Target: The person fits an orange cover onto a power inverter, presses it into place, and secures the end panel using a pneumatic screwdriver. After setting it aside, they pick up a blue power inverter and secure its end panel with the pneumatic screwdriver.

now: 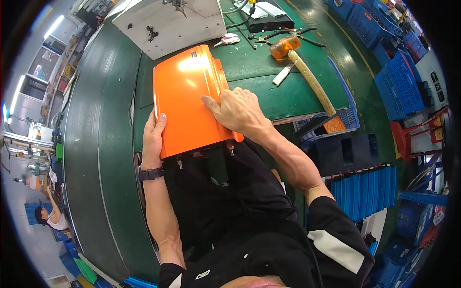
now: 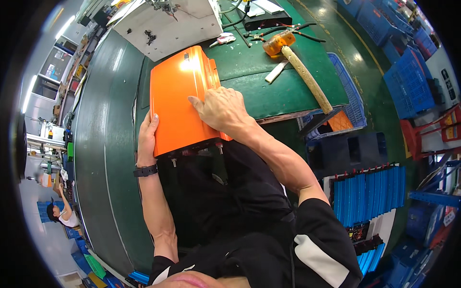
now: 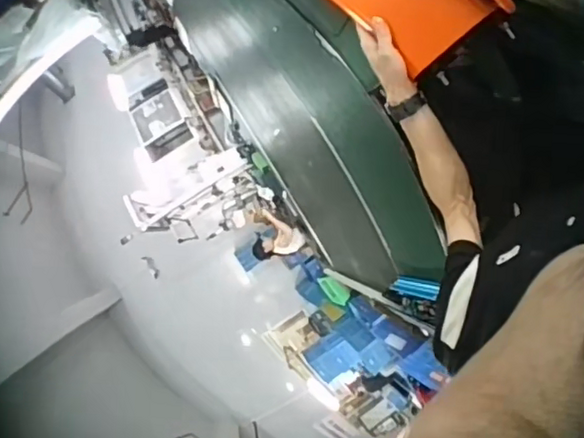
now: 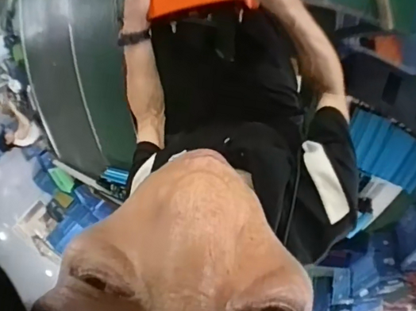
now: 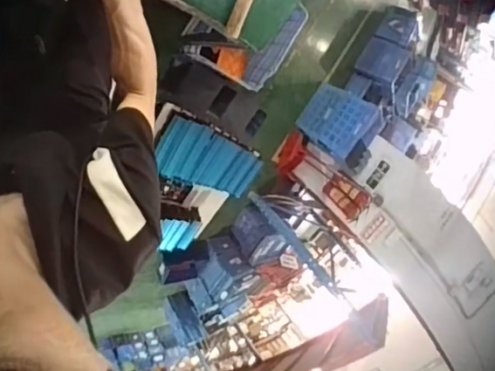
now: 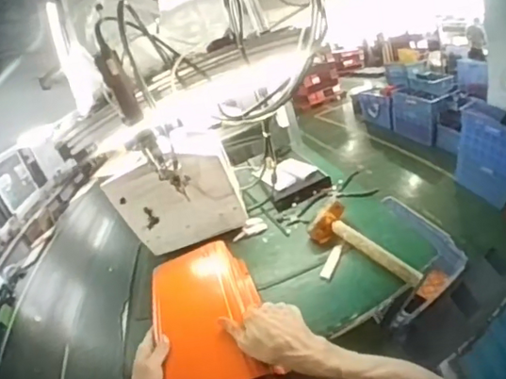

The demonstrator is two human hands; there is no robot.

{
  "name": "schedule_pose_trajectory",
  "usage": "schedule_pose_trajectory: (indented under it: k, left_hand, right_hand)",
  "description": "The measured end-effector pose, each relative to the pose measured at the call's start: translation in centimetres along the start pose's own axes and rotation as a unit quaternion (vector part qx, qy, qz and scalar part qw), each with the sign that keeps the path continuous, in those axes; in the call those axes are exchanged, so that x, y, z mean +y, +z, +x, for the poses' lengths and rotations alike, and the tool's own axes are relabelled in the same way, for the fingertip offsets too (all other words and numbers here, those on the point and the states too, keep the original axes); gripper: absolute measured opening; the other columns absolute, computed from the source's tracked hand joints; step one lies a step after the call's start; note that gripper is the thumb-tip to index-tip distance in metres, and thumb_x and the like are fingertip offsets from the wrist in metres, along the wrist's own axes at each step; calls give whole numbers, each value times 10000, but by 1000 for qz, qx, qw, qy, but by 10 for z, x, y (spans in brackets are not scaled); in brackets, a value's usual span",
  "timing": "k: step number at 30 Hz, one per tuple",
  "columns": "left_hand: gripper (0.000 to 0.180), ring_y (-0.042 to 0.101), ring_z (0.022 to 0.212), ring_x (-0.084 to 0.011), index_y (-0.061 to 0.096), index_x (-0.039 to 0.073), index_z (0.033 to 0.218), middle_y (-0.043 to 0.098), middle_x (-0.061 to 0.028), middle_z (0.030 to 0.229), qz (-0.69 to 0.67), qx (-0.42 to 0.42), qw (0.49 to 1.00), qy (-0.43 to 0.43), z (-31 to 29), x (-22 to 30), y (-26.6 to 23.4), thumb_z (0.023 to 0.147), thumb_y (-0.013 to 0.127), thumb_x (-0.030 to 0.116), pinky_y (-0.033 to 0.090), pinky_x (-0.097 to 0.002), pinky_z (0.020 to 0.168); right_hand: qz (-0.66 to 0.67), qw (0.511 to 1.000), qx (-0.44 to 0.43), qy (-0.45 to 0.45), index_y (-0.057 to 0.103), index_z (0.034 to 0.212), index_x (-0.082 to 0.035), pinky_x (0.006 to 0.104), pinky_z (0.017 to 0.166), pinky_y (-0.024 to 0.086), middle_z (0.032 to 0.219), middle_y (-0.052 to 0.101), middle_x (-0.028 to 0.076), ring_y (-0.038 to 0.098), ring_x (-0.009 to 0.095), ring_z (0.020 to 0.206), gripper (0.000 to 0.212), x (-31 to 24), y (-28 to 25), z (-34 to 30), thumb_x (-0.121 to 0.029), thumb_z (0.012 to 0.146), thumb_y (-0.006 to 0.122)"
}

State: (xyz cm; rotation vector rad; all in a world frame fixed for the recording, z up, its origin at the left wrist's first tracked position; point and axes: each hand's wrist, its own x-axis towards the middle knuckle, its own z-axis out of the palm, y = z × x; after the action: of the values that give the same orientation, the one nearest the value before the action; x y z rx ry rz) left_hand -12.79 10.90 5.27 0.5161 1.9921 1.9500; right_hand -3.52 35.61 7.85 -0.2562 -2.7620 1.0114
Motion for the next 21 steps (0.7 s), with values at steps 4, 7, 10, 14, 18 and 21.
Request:
schedule_pose_trajectory:
  k: [4, 7, 10, 14, 18, 21]
  left_hand:
    - [526, 602, 1224, -181, 425, -32, 1512, 596, -123, 1394, -27, -3, 1000, -3, -2, 2, 1, 1084, 535, 254, 481, -314, 1036]
    - [527, 591, 1244, -183, 422, -28, 1515, 588, -123, 1405, -33, -3, 999, 8, -4, 2, 3, 1083, 536, 252, 474, -314, 1049]
    - [538, 580, 1264, -184, 410, -23, 1528, 581, -120, 1416, -16, -20, 1000, 10, -6, 2, 5, 1080, 540, 246, 463, -314, 1065]
    - [553, 538, 1320, -187, 375, -26, 1554, 535, -114, 1478, -30, -12, 999, 7, -5, 5, 9, 1088, 523, 233, 432, -321, 1103]
    - [555, 552, 1299, -182, 374, -14, 1557, 543, -111, 1464, -37, -2, 999, -4, -8, 5, 1, 1083, 529, 230, 447, -314, 1083]
    - [540, 548, 1302, -184, 370, -19, 1553, 537, -115, 1470, -5, -25, 1000, 5, 2, 14, 16, 1087, 508, 217, 444, -316, 1085]
  right_hand:
    - [8, 1000, 23, -12, 629, 707, 73, 556, 719, 506, 632, 620, 286, 659, 475, 701, 669, 3, 11, 2, -516, 1012, 541]
    - [41, 999, 20, 24, 660, 962, 96, 549, 789, 509, 733, 669, 291, 673, 478, 780, 623, 7, 16, 4, -513, 1015, 538]
    - [71, 997, -14, 38, 555, 1270, 120, 548, 841, 498, 901, 707, 291, 675, 472, 887, 668, 17, 24, 5, -501, 1025, 531]
    - [106, 972, 178, -109, 391, 1463, 114, 487, 960, 486, 1209, 655, 296, 643, 422, 1129, 666, 37, 36, 25, -417, 1074, 488]
    - [342, 882, 262, -191, 268, 1561, 66, 422, 1132, 393, 1540, 398, 300, 462, 394, 1392, 599, 24, -38, 44, -238, 1093, 486]
    - [33, 874, 359, -326, 137, 1582, 86, 528, 1204, 228, 1533, 327, 291, 320, 400, 1447, 712, 61, 64, 89, -284, 1083, 485]
